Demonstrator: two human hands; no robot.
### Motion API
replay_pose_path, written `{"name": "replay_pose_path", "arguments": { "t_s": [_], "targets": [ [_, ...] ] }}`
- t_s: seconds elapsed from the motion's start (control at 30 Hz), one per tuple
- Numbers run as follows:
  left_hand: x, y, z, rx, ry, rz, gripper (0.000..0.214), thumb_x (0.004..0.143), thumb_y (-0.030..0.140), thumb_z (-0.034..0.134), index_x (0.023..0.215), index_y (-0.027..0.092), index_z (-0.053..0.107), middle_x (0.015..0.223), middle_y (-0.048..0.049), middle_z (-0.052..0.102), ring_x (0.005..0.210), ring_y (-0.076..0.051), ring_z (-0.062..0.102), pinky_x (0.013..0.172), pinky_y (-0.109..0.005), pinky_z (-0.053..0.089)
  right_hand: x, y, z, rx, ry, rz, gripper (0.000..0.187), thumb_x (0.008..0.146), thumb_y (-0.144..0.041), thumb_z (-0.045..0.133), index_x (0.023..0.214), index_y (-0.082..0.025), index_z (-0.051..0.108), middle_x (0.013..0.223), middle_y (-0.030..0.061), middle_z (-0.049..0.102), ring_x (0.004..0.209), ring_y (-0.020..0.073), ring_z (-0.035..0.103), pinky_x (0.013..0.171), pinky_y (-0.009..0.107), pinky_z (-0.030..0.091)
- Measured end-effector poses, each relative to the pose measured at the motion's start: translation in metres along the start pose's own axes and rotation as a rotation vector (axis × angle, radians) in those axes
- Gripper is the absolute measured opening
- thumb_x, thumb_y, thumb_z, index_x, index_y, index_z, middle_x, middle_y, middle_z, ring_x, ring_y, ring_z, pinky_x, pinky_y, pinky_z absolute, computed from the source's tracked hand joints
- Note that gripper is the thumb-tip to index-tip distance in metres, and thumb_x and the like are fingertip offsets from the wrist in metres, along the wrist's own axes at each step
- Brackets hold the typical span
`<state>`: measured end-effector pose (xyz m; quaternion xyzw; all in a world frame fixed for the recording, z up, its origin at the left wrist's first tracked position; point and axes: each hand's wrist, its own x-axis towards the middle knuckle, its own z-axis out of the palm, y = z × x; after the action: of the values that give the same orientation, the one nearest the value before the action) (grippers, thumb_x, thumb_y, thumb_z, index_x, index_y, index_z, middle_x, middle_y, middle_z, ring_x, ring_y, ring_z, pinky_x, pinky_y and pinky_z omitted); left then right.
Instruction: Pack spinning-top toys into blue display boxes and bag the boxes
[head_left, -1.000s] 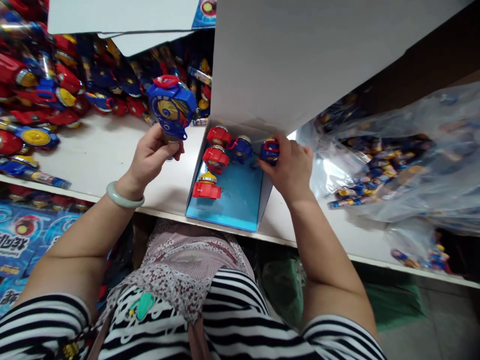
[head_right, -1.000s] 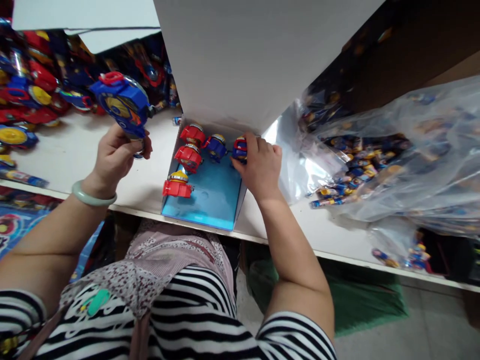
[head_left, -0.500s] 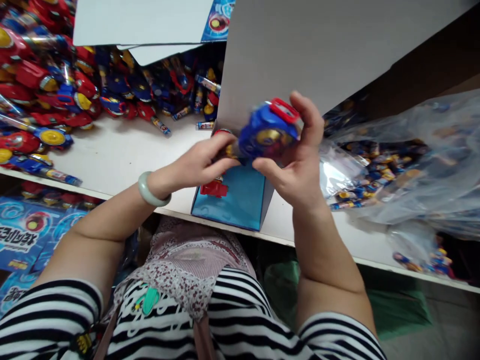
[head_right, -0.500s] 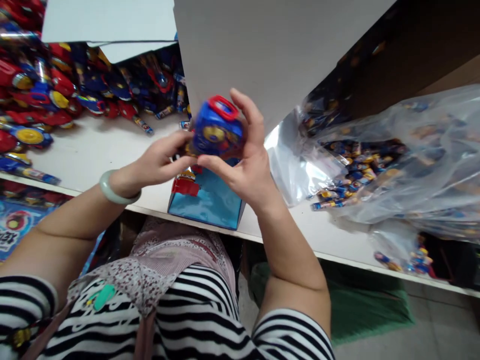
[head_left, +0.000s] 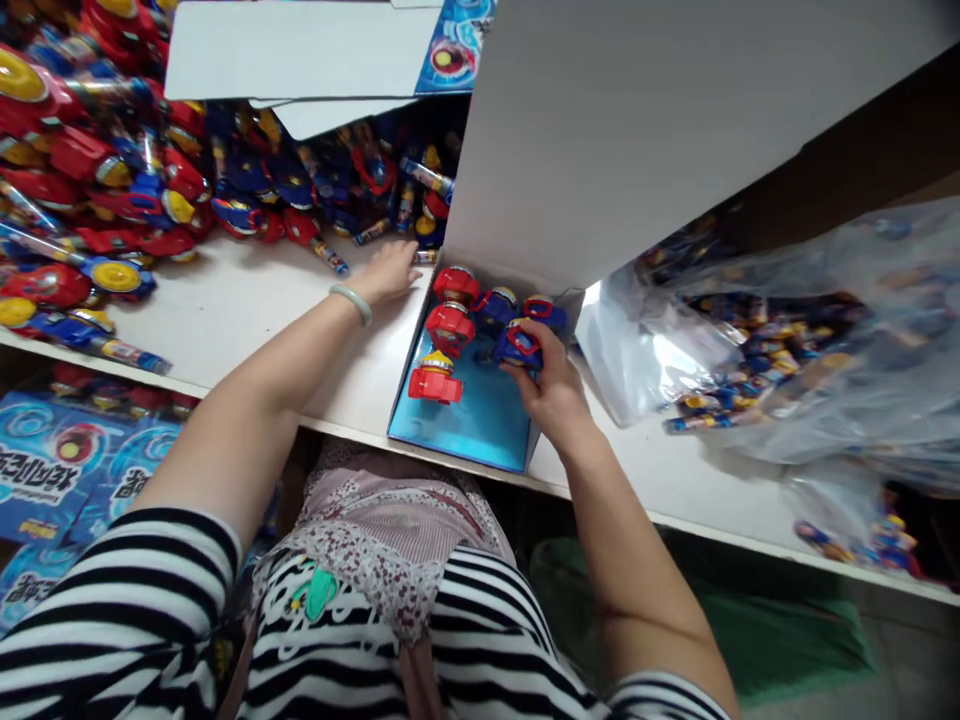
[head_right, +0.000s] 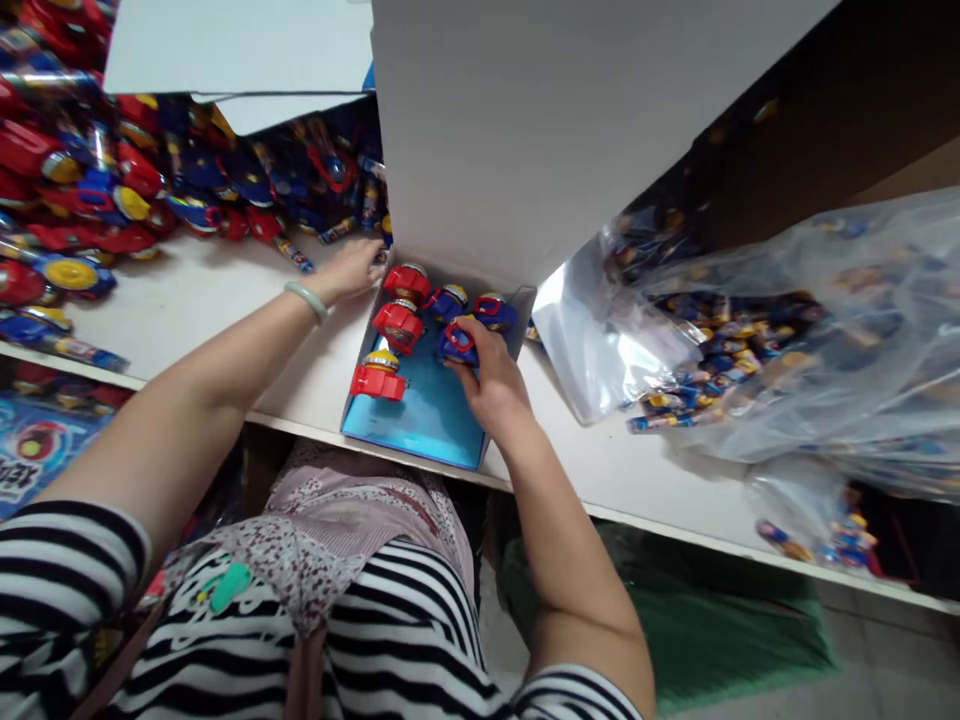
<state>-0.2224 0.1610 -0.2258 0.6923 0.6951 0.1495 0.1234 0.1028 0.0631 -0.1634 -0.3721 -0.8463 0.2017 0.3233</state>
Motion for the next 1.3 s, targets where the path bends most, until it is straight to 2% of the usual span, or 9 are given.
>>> {"name": "replay_pose_path", "arguments": {
  "t_s": [0.17,0.33,0.53,0.63,0.77,1.03,1.1,1.2,1.3],
  "targets": [
    [0.0,0.009,0.008,0.041,-0.041,-0.041,0.034,0.097,0.026,0.047,0.119,0.006,0.064,0.125,-0.0246,0.057,0.123,-0.036,0.052,0.106,-0.045,0.04,0.008,0.004,0.005,0.002,-0.176,0.101,0.054,0.092,-0.031,0.058,0.144,-0.029,0.045,0.134,0.0098,0.062,0.122,0.0286,0.062,0.105,0.05,0.052],
    [-0.041,-0.029,-0.016,-0.215,-0.026,-0.182,0.022,0.096,0.028,0.051,0.102,0.011,0.063,0.093,-0.0133,0.066,0.09,-0.025,0.061,0.087,-0.036,0.046,0.011,0.004,0.004,-0.106,-0.242,0.141,0.061,0.093,-0.036,0.059,0.151,-0.028,0.041,0.134,0.0118,0.063,0.115,0.0311,0.066,0.095,0.051,0.058],
    [-0.144,-0.047,-0.055,-0.966,0.092,-0.049,0.039,0.091,0.052,0.062,0.104,0.016,0.057,0.077,-0.0013,0.061,0.067,-0.013,0.057,0.067,-0.027,0.049,0.023,-0.039,-0.019,-0.121,0.19,0.026,0.055,0.089,-0.045,0.068,0.139,-0.027,0.056,0.114,0.0099,0.068,0.095,0.0247,0.07,0.084,0.042,0.061],
    [-0.166,-0.02,-0.064,-1.233,0.052,0.069,0.046,0.087,0.055,0.069,0.107,0.016,0.06,0.079,-0.0022,0.061,0.067,-0.013,0.059,0.063,-0.026,0.05,0.047,-0.061,-0.006,0.187,0.138,-0.045,0.054,0.09,-0.041,0.067,0.14,-0.029,0.052,0.117,0.0079,0.068,0.1,0.022,0.069,0.082,0.038,0.062],
    [-0.165,0.015,-0.069,-1.463,-0.191,0.169,0.046,0.087,0.055,0.069,0.105,0.013,0.064,0.07,-0.0024,0.058,0.06,-0.012,0.056,0.054,-0.024,0.048,0.08,-0.077,0.014,0.464,0.028,-0.091,0.076,0.083,-0.045,0.072,0.149,-0.034,0.035,0.141,0.0086,0.056,0.117,0.0246,0.064,0.087,0.041,0.063],
    [-0.167,0.025,-0.068,-1.356,-0.473,0.229,0.053,0.084,0.061,0.069,0.103,0.012,0.065,0.074,-0.005,0.061,0.06,-0.013,0.057,0.056,-0.027,0.049,0.079,-0.086,0.025,0.55,-0.015,-0.203,0.064,0.085,-0.048,0.069,0.141,-0.036,0.041,0.129,0.0042,0.059,0.107,0.0239,0.066,0.093,0.045,0.06],
    [-0.158,0.012,-0.073,-1.187,-0.413,0.186,0.055,0.087,0.062,0.065,0.112,0.013,0.065,0.078,-0.0065,0.065,0.064,-0.015,0.06,0.061,-0.029,0.052,0.065,-0.086,0.012,0.472,0.132,-0.243,0.061,0.086,-0.051,0.067,0.14,-0.037,0.043,0.13,0.005,0.057,0.113,0.0268,0.064,0.098,0.049,0.058],
    [-0.125,-0.021,-0.077,-0.825,-0.058,-0.053,0.046,0.098,0.046,0.054,0.135,0.017,0.055,0.086,-0.0038,0.066,0.069,-0.013,0.06,0.068,-0.029,0.052,0.028,-0.083,-0.016,0.298,0.387,-0.236,0.057,0.087,-0.051,0.068,0.139,-0.038,0.048,0.132,0.0065,0.054,0.121,0.0316,0.06,0.104,0.054,0.053],
    [-0.085,-0.057,-0.067,-0.586,0.13,-0.254,0.05,0.096,0.027,0.06,0.143,0.016,0.047,0.084,0.0015,0.064,0.073,-0.011,0.056,0.078,-0.027,0.05,-0.015,-0.078,-0.026,0.215,0.241,-0.16,0.06,0.087,-0.038,0.07,0.141,-0.041,0.045,0.132,0.0069,0.056,0.12,0.0319,0.062,0.1,0.056,0.055]
  ]
}}
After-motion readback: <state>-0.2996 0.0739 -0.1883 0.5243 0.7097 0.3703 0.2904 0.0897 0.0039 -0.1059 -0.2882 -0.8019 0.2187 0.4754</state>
